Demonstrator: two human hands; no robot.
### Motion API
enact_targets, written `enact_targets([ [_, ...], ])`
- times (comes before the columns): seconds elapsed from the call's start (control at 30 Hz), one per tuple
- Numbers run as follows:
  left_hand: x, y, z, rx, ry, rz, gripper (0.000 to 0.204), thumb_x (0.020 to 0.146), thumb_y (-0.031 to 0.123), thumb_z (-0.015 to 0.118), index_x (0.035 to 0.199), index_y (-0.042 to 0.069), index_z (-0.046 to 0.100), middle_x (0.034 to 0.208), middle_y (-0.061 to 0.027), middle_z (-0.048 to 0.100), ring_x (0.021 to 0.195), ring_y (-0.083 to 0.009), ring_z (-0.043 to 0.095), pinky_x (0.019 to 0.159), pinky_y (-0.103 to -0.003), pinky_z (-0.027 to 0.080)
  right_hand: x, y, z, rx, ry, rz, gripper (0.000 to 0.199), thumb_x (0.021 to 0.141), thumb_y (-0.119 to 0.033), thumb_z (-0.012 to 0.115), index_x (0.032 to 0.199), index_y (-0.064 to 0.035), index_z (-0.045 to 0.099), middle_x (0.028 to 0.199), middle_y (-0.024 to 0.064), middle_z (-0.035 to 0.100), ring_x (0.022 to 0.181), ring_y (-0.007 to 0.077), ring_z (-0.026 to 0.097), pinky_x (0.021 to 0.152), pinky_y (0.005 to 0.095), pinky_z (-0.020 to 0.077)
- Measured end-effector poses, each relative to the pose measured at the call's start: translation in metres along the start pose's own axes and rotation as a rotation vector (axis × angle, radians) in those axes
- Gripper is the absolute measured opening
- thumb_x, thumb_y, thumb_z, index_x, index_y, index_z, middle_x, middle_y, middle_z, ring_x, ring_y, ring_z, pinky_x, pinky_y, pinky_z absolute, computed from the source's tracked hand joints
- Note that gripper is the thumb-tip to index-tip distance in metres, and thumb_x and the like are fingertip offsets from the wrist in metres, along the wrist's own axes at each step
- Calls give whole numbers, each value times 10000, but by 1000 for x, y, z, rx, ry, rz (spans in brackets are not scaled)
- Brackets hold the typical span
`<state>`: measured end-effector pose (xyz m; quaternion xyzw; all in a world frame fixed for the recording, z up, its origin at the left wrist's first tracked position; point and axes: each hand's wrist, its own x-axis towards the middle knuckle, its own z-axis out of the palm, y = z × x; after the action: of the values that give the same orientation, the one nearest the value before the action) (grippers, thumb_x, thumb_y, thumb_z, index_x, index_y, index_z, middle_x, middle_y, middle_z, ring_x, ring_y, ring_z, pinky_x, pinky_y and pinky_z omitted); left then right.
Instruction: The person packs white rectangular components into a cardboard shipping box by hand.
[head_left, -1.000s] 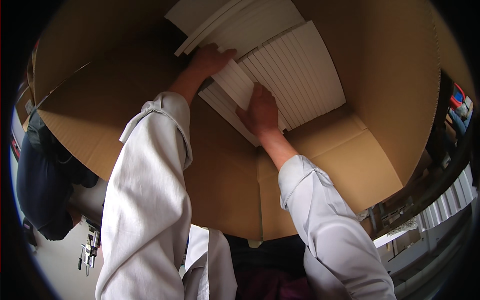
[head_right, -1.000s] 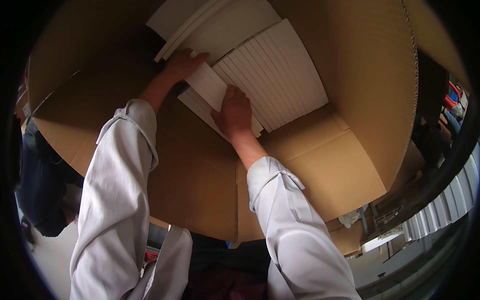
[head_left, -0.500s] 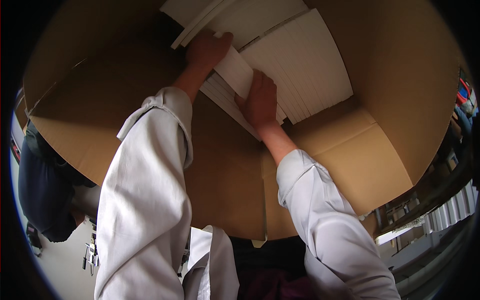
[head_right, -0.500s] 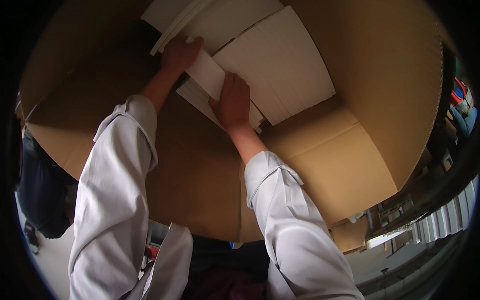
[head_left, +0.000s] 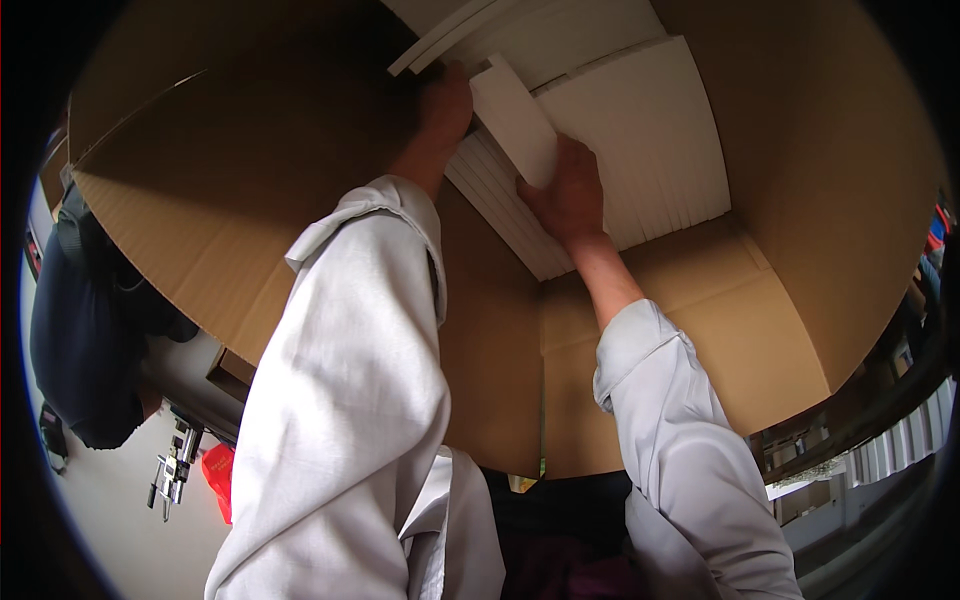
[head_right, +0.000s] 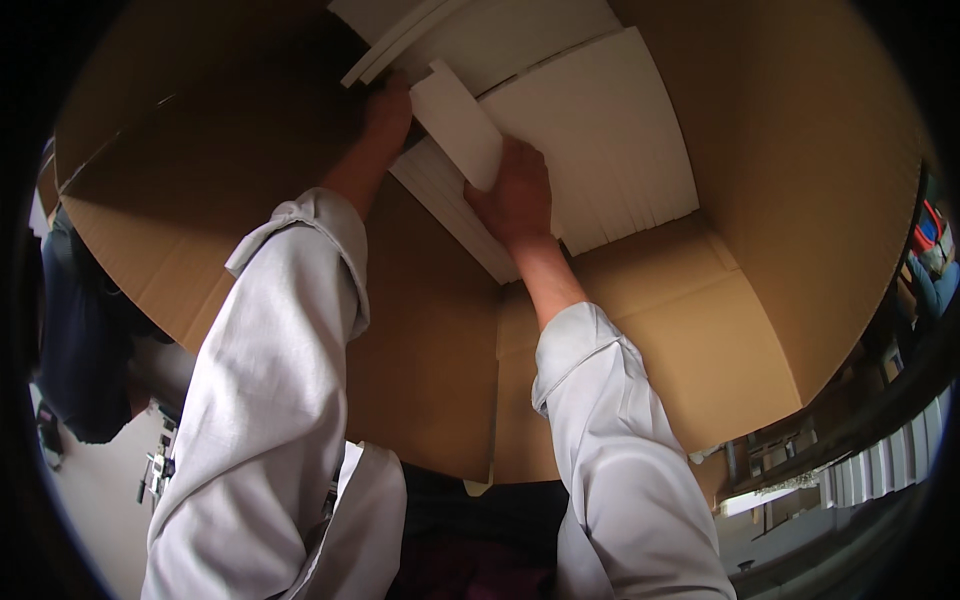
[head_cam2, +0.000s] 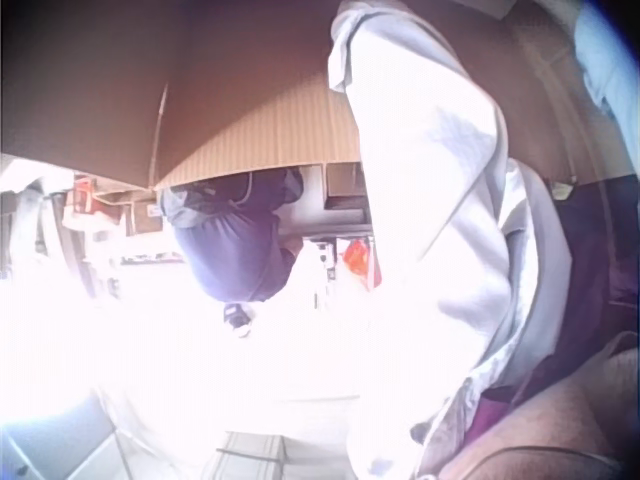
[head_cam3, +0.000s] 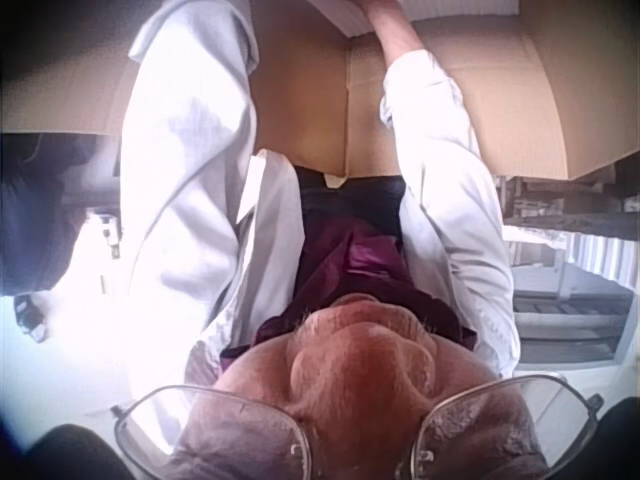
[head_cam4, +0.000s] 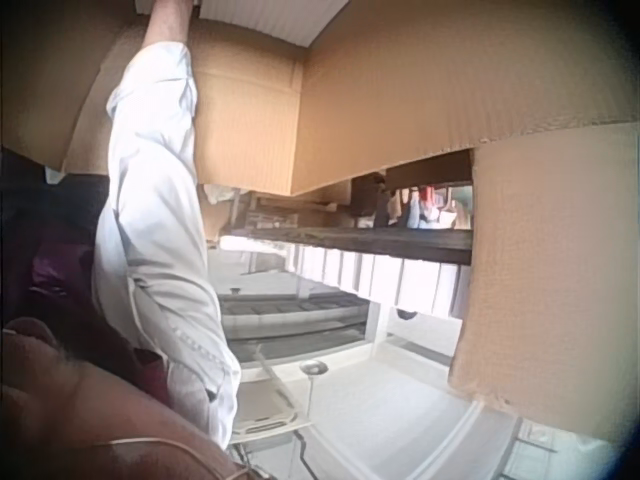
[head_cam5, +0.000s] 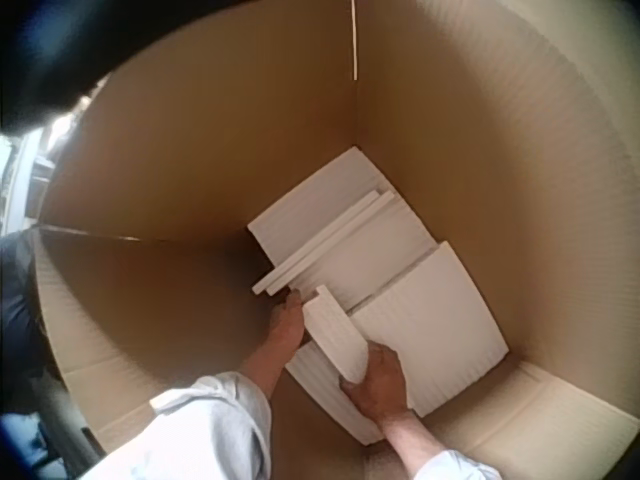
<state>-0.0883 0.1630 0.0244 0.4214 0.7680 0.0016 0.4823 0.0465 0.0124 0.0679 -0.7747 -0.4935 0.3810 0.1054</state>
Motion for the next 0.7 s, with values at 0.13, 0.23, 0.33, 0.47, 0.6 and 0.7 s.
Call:
enact_targets([
  [0.13, 11, -21, -15, -105, -46, -57, 812, 1010, 633, 290, 1295, -67, 587, 1321, -289, 598, 1251, -444, 555, 1043, -459, 429, 1, -18, 5, -21, -11, 10, 742, 718, -260, 822, 1312, 10, 471, 1259, 218, 540, 1183, 388, 514, 1021, 469, 440],
  [0.23, 7, -19, -12, -141, -124, -146, 912, 992, 690, 255, 1363, -97, 526, 1392, -297, 548, 1327, -432, 500, 1098, -445, 375, -1, -13, 10, -87, 88, -25, 754, 719, -268, 829, 1318, 11, 466, 1266, 219, 540, 1177, 390, 516, 1019, 478, 439],
  [0.33, 9, -23, -10, -261, -161, -169, 970, 977, 730, 201, 1408, -90, 489, 1445, -305, 496, 1406, -414, 417, 1163, -423, 299, -3, -12, 16, -91, 114, -28, 760, 720, -277, 834, 1319, 10, 464, 1270, 219, 540, 1170, 395, 518, 1017, 486, 438],
  [0.47, 15, -34, -5, -194, -181, -107, 866, 1001, 684, 253, 1468, -18, 452, 1377, -174, 592, 1242, -285, 568, 1105, -402, 347, -1, -11, 12, -101, 88, -58, 753, 720, -267, 831, 1316, 11, 465, 1271, 220, 540, 1172, 402, 517, 1017, 487, 437],
  [0.6, 21, -47, -5, -309, -277, -44, 875, 991, 708, 248, 1479, 9, 447, 1380, -157, 597, 1224, -273, 593, 1110, -396, 350, -2, -16, 8, -57, 42, -45, 752, 719, -255, 828, 1318, 16, 462, 1271, 222, 541, 1177, 415, 512, 1013, 491, 437],
  [0.7, 27, -55, -3, -284, -266, -68, 879, 981, 724, 268, 1472, 21, 461, 1359, -147, 614, 1219, -266, 599, 1106, -396, 355, -3, -19, 14, -70, 65, -33, 758, 716, -248, 830, 1320, 20, 459, 1268, 228, 543, 1184, 421, 509, 1018, 495, 432],
])
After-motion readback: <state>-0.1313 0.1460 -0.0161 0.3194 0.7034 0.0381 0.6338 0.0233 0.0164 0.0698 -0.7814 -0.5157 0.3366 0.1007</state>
